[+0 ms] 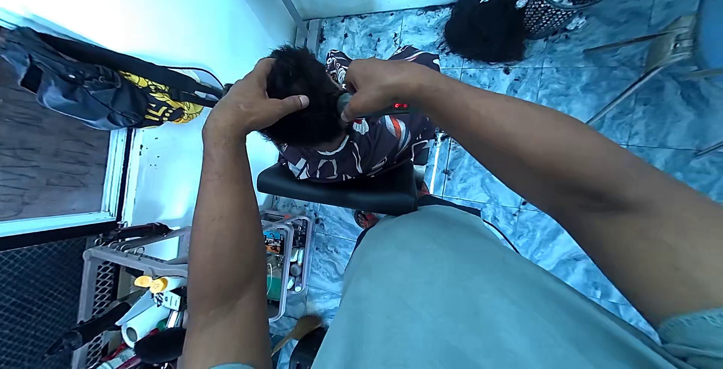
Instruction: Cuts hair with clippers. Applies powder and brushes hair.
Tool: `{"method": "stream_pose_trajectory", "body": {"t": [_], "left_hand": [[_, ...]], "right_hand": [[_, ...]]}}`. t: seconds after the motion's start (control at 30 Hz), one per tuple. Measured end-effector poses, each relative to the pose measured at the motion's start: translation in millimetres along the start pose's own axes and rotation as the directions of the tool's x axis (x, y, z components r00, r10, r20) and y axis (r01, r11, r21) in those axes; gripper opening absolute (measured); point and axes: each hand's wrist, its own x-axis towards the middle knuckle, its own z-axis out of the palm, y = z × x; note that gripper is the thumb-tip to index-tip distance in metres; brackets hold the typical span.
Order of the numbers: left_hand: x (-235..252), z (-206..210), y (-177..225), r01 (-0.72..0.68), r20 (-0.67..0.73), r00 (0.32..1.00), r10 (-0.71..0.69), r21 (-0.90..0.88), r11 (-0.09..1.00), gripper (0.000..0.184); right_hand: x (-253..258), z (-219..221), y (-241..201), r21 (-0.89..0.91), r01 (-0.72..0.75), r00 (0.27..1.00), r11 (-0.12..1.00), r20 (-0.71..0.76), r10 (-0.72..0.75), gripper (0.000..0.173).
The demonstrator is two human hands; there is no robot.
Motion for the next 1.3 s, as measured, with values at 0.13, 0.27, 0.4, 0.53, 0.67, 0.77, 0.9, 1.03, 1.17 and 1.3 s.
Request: {"method": "stream_pose_trajectory", "body": {"t": [0.13, 0.27, 0.4, 0.53, 0.67, 0.77, 0.9, 1.03, 1.17, 1.3], "left_hand": [[3, 1, -2, -0.007, -0.003, 1.000, 0.007, 0.018, 1.000, 0.081], [0, 1, -1, -0.015, 0.005, 1.000, 0.015, 0.028, 0.999, 0.082], [0, 2, -3, -0.041, 0.014, 0.999, 0.041, 0.008, 0.999, 0.080], [2, 2, -10, -0.067, 0.017, 0.998, 0.067, -0.010, 0.998, 0.086], [4, 3, -16, -0.087, 0.007, 0.996, 0.087, -0.008, 0.996, 0.088], [6, 2, -17, -0.085, 0.018, 0.996, 0.085, 0.003, 0.996, 0.086], [6, 1, -17, -0.104, 0.022, 0.994, 0.104, 0.010, 0.995, 0.086], [5, 2, -19, -0.129, 0.008, 0.992, 0.129, -0.005, 0.992, 0.090], [8, 2, -24, -0.162, 0.022, 0.987, 0.162, -0.003, 0.987, 0.092], [10, 2, -26, -0.204, 0.036, 0.978, 0.204, -0.009, 0.979, 0.096]], "right_hand": [[0, -2, -4, 0.163, 0.085, 0.996, 0.983, -0.016, -0.084, 0.038], [-1, 1, -4, 0.035, 0.034, 0.999, 0.999, -0.006, -0.033, 0.037], [2, 0, -1, -0.009, -0.035, 0.999, 0.999, -0.016, 0.035, 0.040], [2, 3, -9, 0.133, 0.111, 0.994, 0.985, -0.007, -0.111, 0.040], [5, 8, -4, -0.069, -0.095, 0.995, 0.993, -0.013, 0.094, 0.040], [4, 7, -12, 0.055, 0.023, 0.999, 0.998, -0.023, -0.022, 0.040], [2, 12, -18, 0.073, 0.089, 0.996, 0.993, -0.019, -0.088, 0.038], [3, 20, -7, -0.079, -0.139, 0.990, 0.987, -0.047, 0.136, 0.039], [-3, 20, -24, 0.129, 0.034, 0.997, 0.991, -0.069, -0.026, 0.038], [-6, 31, -17, 0.031, -0.106, 0.989, 0.994, -0.097, 0.108, 0.039]]}}
